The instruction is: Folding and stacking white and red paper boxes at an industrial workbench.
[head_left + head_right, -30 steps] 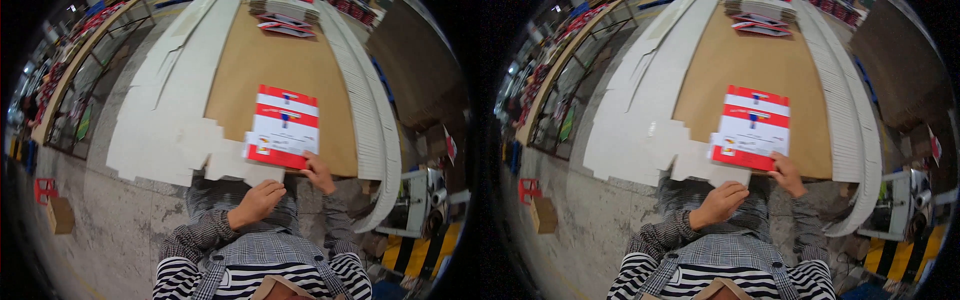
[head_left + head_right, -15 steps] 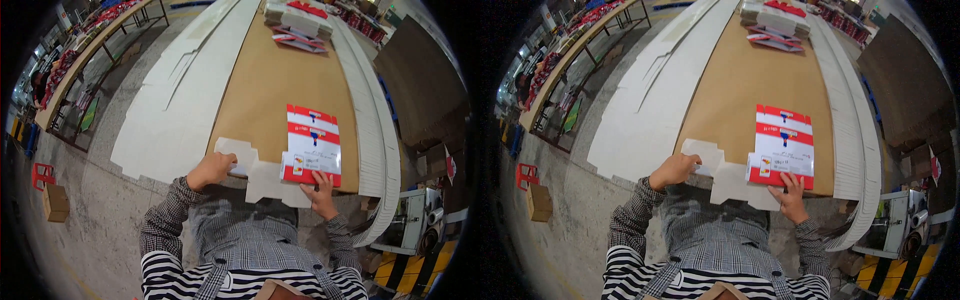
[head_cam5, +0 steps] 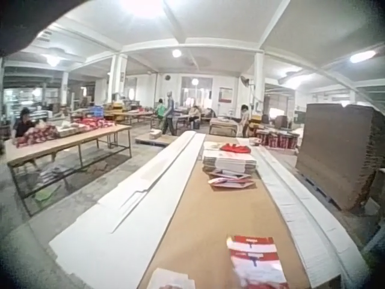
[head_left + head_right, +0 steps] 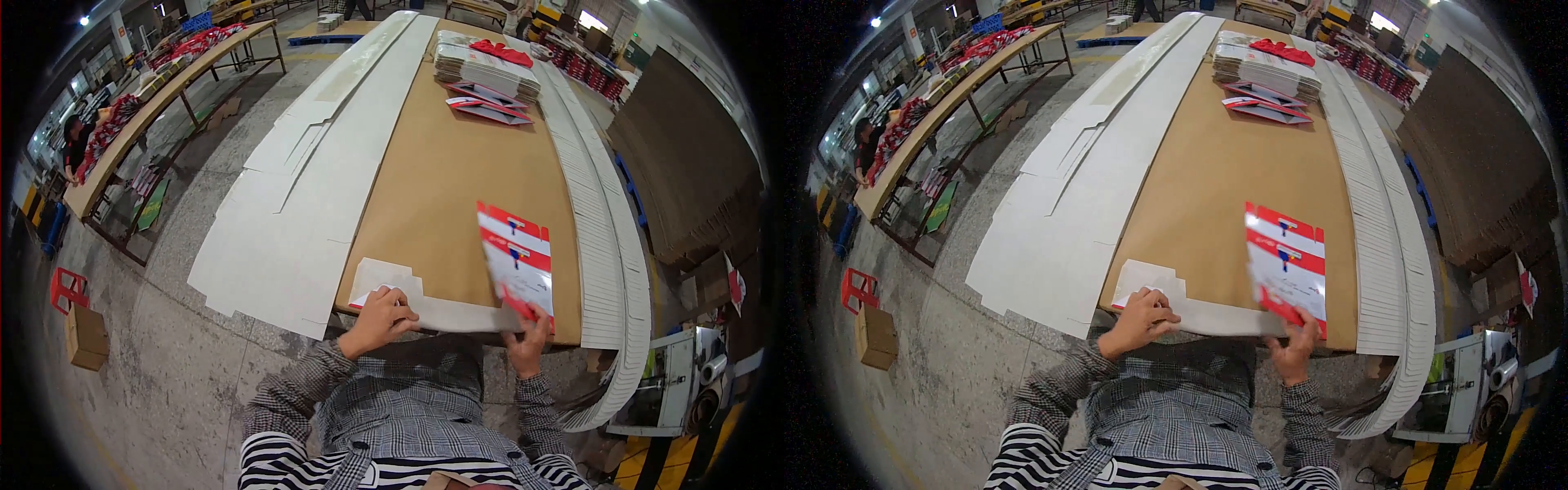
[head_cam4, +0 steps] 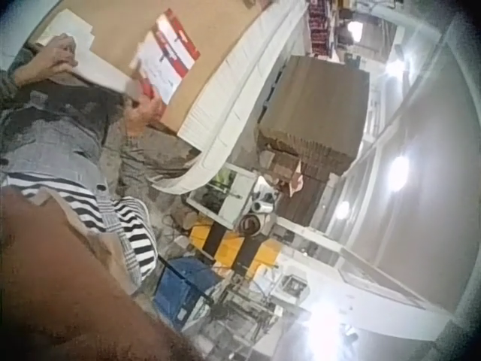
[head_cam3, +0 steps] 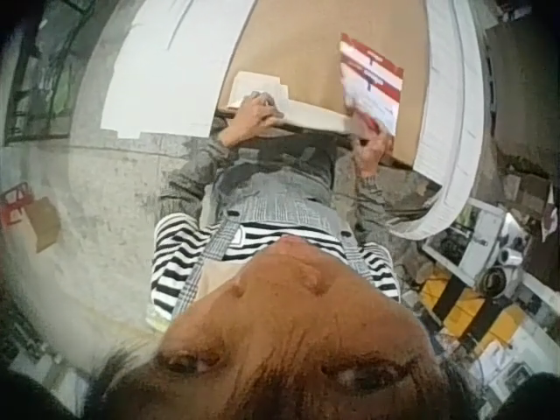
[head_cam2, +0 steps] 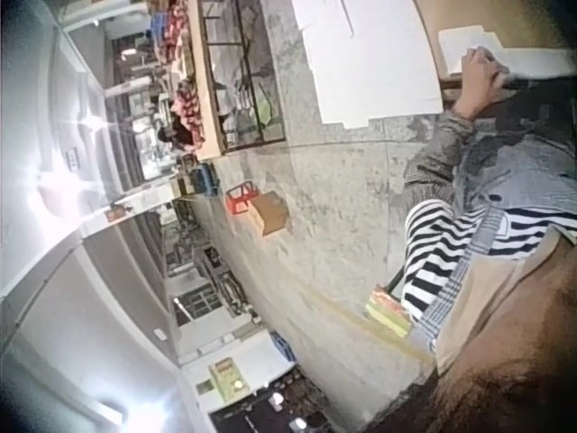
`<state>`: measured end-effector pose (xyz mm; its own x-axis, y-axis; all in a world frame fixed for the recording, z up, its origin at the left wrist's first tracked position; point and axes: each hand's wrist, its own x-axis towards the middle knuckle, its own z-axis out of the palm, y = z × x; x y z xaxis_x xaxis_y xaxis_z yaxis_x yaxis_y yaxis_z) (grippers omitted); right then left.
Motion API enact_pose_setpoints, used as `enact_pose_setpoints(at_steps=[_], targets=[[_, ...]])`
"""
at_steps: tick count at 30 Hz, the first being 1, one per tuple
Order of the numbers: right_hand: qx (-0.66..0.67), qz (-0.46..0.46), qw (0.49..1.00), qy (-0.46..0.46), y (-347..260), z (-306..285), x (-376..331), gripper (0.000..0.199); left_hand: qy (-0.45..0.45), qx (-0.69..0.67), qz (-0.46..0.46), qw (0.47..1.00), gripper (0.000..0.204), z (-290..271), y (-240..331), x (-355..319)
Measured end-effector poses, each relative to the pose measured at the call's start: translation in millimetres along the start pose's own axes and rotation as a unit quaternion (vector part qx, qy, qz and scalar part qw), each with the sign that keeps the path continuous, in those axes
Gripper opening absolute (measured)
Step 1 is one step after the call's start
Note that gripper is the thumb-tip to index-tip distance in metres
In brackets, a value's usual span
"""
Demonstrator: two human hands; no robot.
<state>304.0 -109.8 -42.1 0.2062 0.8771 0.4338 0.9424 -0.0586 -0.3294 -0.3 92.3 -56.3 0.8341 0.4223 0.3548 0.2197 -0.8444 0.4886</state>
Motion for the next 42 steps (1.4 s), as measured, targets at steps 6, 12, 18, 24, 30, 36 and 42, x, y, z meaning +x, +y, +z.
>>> enact_pose_setpoints(at_steps=[6, 12, 18, 24, 30, 36, 42], targets=[[-0.117, 0.072, 0.972, 0.192, -1, 47, 16, 0.028, 0.218, 0.049, -0.304, 0.926, 0.025, 43, 40, 37], [-0.108, -0.018, 0.987, 0.115, 0, 48, -21, 0.034, 0.215, 0.062, -0.066, 0.972, 0.031, 61, 51, -1], [-0.112, -0.014, 0.989, 0.096, -2, 43, -27, 0.039, 0.249, -0.030, -0.063, 0.966, 0.031, 26, 84, -16], [-0.092, -0.036, 0.990, 0.100, -1, 41, -32, 0.036, 0.105, -0.603, -0.418, 0.672, 0.038, 35, 54, -48], [-0.105, -0.019, 0.990, 0.097, -2, 39, -36, 0.034, 0.336, -0.376, -0.348, 0.791, 0.027, 15, 50, -12], [0.078, 0.055, 0.989, 0.111, -20, 23, -28, 0.038, 0.117, -0.138, 0.012, 0.983, 0.021, 3, 45, 28], [0.087, 0.060, 0.979, 0.174, -29, 19, -15, 0.039, 0.159, -0.171, 0.029, 0.972, 0.032, 46, 46, 17]])
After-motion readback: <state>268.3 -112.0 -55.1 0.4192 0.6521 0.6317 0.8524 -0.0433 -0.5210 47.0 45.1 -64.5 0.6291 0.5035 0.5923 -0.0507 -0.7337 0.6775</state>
